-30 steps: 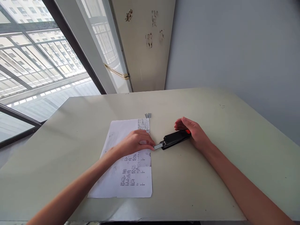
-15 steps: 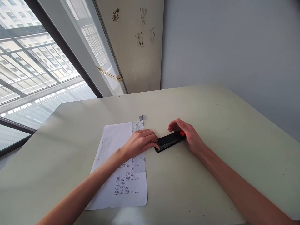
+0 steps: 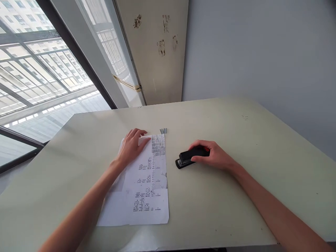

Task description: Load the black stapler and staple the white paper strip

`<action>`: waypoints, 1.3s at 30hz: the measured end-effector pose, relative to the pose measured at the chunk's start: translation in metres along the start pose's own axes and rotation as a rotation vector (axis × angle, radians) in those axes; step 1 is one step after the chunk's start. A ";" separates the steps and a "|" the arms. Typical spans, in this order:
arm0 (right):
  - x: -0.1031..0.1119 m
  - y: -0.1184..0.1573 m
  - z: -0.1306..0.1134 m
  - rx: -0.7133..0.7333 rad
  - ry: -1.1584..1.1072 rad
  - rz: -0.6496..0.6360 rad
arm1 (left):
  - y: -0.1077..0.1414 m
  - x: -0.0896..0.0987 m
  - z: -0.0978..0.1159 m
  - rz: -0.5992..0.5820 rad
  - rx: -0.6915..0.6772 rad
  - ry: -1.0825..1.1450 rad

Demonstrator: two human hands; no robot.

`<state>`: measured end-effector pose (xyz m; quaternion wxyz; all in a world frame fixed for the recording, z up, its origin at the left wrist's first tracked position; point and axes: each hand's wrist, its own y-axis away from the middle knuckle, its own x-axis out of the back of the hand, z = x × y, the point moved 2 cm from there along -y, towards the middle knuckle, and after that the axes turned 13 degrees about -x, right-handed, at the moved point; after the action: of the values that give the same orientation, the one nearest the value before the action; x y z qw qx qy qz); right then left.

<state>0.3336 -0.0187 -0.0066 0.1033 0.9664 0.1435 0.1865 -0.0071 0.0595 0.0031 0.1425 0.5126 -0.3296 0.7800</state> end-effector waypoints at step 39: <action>-0.022 0.032 -0.031 -0.153 0.206 0.264 | 0.072 0.011 0.091 -0.195 -0.482 0.372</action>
<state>0.3095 -0.0513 0.0223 0.1357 0.9420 0.0108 0.3067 0.0123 -0.0550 0.0100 0.3917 0.3417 -0.4225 0.7425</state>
